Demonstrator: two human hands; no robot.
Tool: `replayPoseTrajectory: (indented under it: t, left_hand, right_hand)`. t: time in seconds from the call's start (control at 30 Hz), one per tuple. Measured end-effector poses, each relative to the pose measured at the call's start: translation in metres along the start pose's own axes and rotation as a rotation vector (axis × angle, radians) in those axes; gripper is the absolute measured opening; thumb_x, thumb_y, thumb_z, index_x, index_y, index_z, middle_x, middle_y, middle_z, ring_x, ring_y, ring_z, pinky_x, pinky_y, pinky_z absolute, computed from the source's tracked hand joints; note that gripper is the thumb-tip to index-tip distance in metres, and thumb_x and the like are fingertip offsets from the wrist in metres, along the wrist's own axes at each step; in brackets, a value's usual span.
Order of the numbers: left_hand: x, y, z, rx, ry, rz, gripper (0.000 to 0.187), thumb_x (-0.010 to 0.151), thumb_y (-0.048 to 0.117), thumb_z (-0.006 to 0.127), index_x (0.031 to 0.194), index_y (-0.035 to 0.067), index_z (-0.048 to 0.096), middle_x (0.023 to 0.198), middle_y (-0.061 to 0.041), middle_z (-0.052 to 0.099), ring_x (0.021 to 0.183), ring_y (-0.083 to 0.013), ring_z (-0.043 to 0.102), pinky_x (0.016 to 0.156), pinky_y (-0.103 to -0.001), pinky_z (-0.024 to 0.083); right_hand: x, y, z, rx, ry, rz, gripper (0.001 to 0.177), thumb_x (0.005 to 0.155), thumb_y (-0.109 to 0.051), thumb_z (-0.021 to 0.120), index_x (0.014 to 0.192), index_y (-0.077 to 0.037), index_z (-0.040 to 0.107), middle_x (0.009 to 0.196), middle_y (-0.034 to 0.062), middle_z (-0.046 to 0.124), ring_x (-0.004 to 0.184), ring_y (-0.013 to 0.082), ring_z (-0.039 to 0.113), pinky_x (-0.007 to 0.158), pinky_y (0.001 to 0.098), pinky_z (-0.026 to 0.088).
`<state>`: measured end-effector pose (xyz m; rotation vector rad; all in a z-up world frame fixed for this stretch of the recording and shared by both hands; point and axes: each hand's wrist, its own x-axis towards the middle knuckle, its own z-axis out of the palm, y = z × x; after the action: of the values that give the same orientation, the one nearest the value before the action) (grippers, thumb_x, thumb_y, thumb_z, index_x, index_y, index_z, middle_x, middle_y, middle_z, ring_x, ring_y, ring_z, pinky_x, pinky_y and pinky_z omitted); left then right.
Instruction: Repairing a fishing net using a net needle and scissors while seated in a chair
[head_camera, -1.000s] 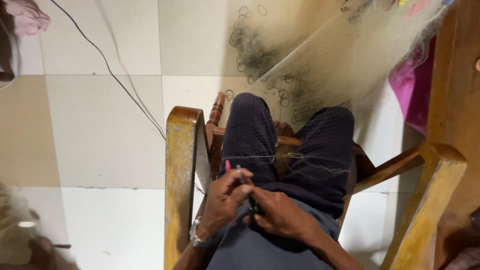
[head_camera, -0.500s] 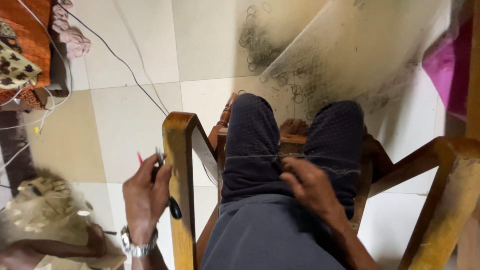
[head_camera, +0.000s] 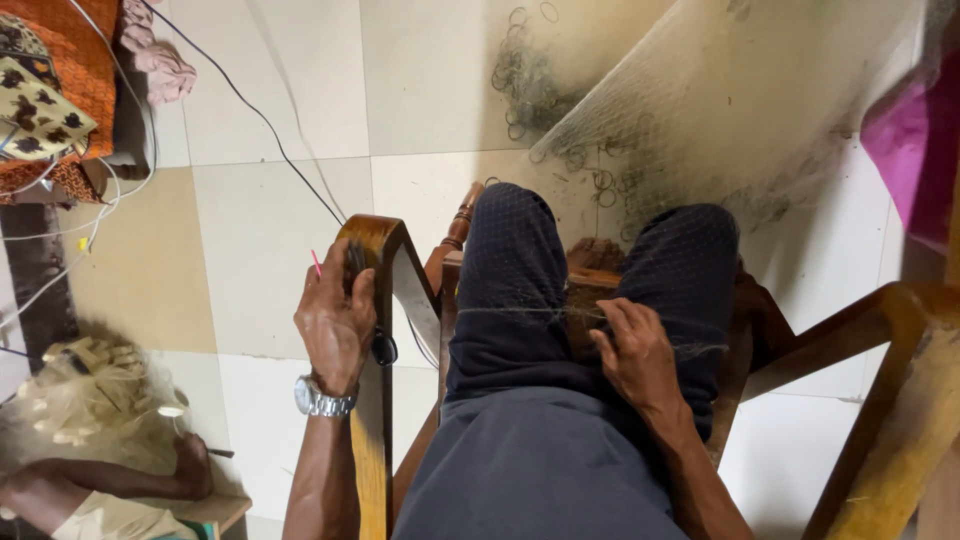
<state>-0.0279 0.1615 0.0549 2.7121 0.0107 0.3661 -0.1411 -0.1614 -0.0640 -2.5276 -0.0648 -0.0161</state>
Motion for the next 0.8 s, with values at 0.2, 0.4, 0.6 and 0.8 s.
replayPoseTrajectory:
  t: [0.2,0.4,0.6,0.8]
  left_hand:
    - [-0.004,-0.005,-0.003,-0.086,0.019,0.009,0.031,0.084,0.022,0.068,0.112,0.009,0.064,0.077,-0.013,0.056,0.072,-0.035,0.062,0.06,-0.043,0.051]
    - [-0.011,-0.021,-0.001,-0.194,-0.034,0.003,0.039,0.079,0.023,0.073,0.112,0.006,0.064,0.075,-0.014,0.058,0.07,-0.0338,0.062,0.06,-0.041,0.051]
    - [-0.02,-0.018,-0.002,-0.106,-0.131,-0.04,0.032,0.076,0.018,0.074,0.105,0.008,0.064,0.071,-0.013,0.061,0.068,-0.0323,0.064,0.056,-0.04,0.052]
    - [-0.029,0.024,-0.025,-0.114,-0.167,-0.124,0.03,0.077,0.01,0.064,0.106,0.003,0.061,0.066,-0.018,0.062,0.061,-0.0368,0.063,0.051,-0.044,0.049]
  right_hand:
    - [0.025,-0.02,-0.046,0.133,0.073,0.038,0.029,0.08,-0.017,0.067,0.107,-0.007,0.065,0.098,0.0135,0.062,0.092,0.0317,0.061,0.079,0.0394,0.05]
    - [0.047,-0.049,-0.049,0.483,0.004,0.149,0.012,0.079,-0.016,0.069,0.091,-0.016,0.071,0.079,0.0004,0.068,0.077,0.0198,0.067,0.067,0.0302,0.054]
    - [0.053,-0.108,-0.002,0.959,-0.399,0.064,0.021,0.083,-0.02,0.063,0.101,-0.011,0.069,0.091,0.0127,0.071,0.083,0.0286,0.068,0.067,0.041,0.056]
    - [0.052,-0.162,0.021,1.454,-0.956,0.212,0.04,0.096,-0.03,0.04,0.128,-0.009,0.052,0.089,0.0112,0.065,0.077,0.0144,0.06,0.065,0.0291,0.054]
